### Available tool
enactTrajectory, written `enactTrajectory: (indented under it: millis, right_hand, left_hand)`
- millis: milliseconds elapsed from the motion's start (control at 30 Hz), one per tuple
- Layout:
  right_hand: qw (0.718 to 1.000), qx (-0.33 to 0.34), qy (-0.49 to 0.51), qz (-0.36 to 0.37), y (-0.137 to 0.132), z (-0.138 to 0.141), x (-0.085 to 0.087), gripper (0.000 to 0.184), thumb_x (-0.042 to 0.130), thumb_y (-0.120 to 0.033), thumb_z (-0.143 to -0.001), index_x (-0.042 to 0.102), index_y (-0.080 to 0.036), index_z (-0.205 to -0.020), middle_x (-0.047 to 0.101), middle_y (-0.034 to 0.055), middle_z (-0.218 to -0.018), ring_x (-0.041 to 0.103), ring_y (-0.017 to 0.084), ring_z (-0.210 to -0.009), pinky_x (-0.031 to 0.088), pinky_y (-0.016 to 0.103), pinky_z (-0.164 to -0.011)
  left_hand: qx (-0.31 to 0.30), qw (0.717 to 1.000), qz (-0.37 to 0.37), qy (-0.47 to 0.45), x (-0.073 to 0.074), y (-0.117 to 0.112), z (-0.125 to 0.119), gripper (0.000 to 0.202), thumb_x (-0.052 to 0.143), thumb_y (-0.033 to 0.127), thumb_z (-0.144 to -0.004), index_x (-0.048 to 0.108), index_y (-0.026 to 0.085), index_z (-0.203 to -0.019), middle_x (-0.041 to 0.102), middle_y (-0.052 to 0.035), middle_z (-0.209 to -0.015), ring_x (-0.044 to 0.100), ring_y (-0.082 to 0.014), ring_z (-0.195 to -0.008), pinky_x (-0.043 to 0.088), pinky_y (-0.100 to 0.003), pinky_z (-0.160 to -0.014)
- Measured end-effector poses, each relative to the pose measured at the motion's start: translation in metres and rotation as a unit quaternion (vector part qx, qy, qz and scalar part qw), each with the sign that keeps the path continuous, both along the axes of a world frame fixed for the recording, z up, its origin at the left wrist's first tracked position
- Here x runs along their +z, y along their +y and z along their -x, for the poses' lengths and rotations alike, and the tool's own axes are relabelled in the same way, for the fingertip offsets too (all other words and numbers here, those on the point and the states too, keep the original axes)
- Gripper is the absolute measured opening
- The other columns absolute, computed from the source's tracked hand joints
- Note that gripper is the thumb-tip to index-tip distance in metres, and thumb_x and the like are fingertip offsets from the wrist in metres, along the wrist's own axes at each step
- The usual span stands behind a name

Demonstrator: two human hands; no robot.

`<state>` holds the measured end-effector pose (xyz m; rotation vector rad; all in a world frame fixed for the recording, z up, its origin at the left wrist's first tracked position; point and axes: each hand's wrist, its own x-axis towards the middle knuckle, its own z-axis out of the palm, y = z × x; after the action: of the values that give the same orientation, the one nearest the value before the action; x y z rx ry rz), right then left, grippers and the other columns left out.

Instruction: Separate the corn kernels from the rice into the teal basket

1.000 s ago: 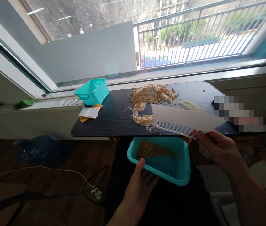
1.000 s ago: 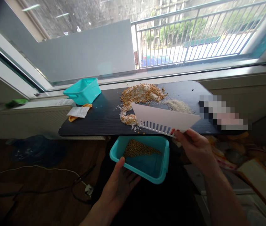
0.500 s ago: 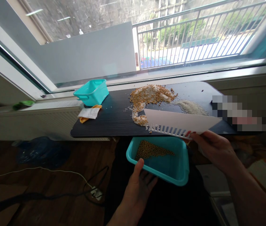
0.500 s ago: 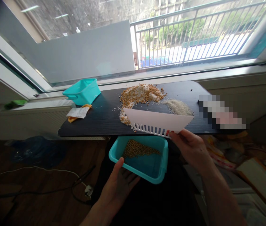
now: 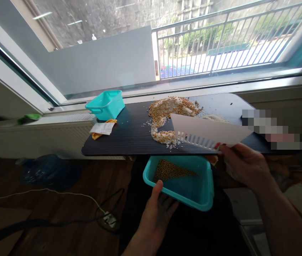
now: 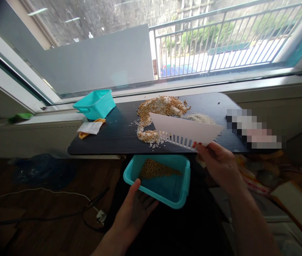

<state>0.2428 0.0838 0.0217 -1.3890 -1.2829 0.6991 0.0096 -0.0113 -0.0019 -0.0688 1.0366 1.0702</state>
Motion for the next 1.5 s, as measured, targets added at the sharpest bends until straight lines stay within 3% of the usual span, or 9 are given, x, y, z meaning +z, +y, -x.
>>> enactTrajectory:
  millis: [333, 567, 733, 967, 1300, 1500]
  right_hand:
    - [0.998, 0.048, -0.029, 0.018, 0.008, 0.028, 0.031, 0.027, 0.068, -0.053, -0.069, 0.068, -0.026, -0.068, 0.072, 0.0035, -0.072, 0.068, 0.026, -0.074, 0.055, 0.038, -0.071]
    - [0.998, 0.045, -0.028, 0.023, 0.006, 0.024, 0.026, 0.032, 0.069, -0.059, -0.067, 0.069, -0.027, -0.069, 0.071, 0.0008, -0.067, 0.063, 0.021, -0.062, 0.053, 0.032, -0.056]
    - [0.997, 0.063, -0.039, 0.010, 0.004, 0.020, 0.023, 0.032, 0.069, -0.059, -0.069, 0.072, -0.028, -0.074, 0.074, 0.0016, -0.078, 0.066, 0.023, -0.073, 0.055, 0.033, -0.069]
    - [0.997, 0.058, -0.049, 0.007, 0.004, 0.015, 0.017, 0.034, 0.068, -0.061, -0.069, 0.073, -0.028, -0.077, 0.073, 0.0019, -0.075, 0.065, 0.022, -0.068, 0.056, 0.035, -0.065]
    - [0.996, 0.072, -0.049, 0.005, -0.001, 0.015, 0.013, 0.037, 0.067, -0.057, -0.073, 0.075, -0.024, -0.086, 0.075, 0.0037, -0.083, 0.068, 0.024, -0.076, 0.056, 0.039, -0.076]
    - [0.996, 0.080, -0.039, 0.018, -0.005, 0.022, 0.023, 0.038, 0.069, -0.060, -0.068, 0.074, -0.024, -0.077, 0.075, 0.0042, -0.079, 0.069, 0.025, -0.076, 0.057, 0.039, -0.077]
  left_hand:
    - [0.000, 1.000, 0.004, -0.006, -0.001, 0.001, 0.002, 0.050, 0.058, 0.045, -0.086, 0.055, 0.015, -0.126, 0.063, -0.0147, -0.126, 0.063, -0.0268, -0.112, 0.046, -0.041, -0.101]
    - [0.003, 1.000, -0.004, -0.010, -0.001, 0.002, 0.002, 0.049, 0.056, 0.045, -0.087, 0.054, 0.016, -0.126, 0.063, -0.0139, -0.127, 0.061, -0.0263, -0.114, 0.047, -0.041, -0.101]
    - [-0.002, 1.000, -0.003, -0.010, 0.000, 0.002, 0.002, 0.049, 0.056, 0.045, -0.088, 0.054, 0.016, -0.127, 0.063, -0.0141, -0.127, 0.061, -0.0265, -0.114, 0.047, -0.040, -0.100]
    - [-0.009, 1.000, 0.001, -0.006, 0.001, 0.003, 0.001, 0.050, 0.056, 0.047, -0.087, 0.055, 0.015, -0.125, 0.064, -0.0153, -0.125, 0.061, -0.0268, -0.115, 0.046, -0.040, -0.101]
    - [-0.001, 1.000, 0.001, -0.004, 0.001, 0.002, 0.001, 0.053, 0.058, 0.046, -0.086, 0.053, 0.014, -0.127, 0.063, -0.0162, -0.126, 0.062, -0.0274, -0.113, 0.047, -0.041, -0.100]
    - [-0.007, 1.000, -0.001, -0.004, 0.001, 0.002, 0.001, 0.051, 0.054, 0.046, -0.088, 0.053, 0.014, -0.127, 0.063, -0.0152, -0.128, 0.061, -0.0269, -0.115, 0.046, -0.040, -0.100]
